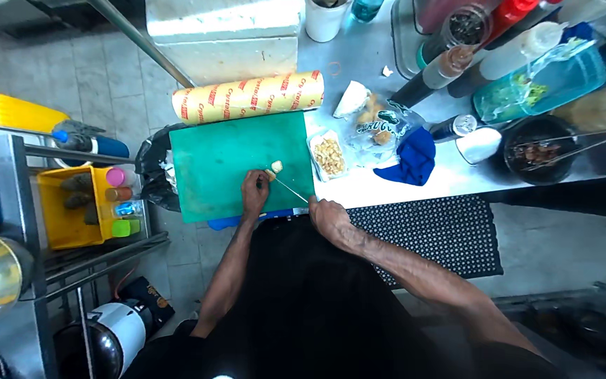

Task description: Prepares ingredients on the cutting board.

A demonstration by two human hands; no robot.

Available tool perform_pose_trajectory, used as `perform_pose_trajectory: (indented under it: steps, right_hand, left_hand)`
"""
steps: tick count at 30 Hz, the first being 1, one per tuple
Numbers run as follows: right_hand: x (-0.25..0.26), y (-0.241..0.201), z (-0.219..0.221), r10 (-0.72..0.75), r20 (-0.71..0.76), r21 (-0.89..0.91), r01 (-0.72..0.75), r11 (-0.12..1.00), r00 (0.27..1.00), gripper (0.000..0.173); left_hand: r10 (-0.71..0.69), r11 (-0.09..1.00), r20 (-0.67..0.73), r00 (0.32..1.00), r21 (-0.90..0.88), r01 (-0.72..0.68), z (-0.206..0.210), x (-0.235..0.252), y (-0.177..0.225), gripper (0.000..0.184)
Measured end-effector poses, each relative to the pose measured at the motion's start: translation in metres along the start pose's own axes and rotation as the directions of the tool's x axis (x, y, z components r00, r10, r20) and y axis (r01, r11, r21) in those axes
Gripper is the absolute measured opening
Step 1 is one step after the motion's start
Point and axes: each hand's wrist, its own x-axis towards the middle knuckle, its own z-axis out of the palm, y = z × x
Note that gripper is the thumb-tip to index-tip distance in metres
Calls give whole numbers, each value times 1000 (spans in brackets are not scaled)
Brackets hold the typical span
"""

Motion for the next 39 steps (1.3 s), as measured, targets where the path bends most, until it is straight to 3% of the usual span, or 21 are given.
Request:
perform_pose_trajectory:
  steps: [8,14,17,21,25,31,39]
  right_hand:
    - [-5,-7,-5,34,45,-31,-32,999,998,23]
    - [95,-18,42,-102,-211,51,115,992,972,20]
    - [110,-28,37,-112,-220,65,129,990,969,19]
    - [95,-20,22,-141,-213,61,157,986,967,24]
    - [44,-7,14,-119,-186,44,129,991,975,20]
    - [7,6,5,-14,-13,-3,14,1000,1000,21]
    - [105,-27,43,-114,-237,51,129,990,965,20]
  left_hand:
    - [35,999,-4,999,-6,-35,0,2,-3,12]
    - [31,999,56,998,-11,-31,-6,-5,0,15]
    - [54,998,69,996,-27,-52,-6,-4,-5,20]
    - [74,997,61,995,-25,-73,-3,1,-9,19]
    - [86,996,18,996,2,-86,-1,-1,-6,14]
    - [103,994,-14,995,-23,-103,-1,-6,-10,14]
    - [89,996,6,996,-26,-88,-2,-7,-12,15]
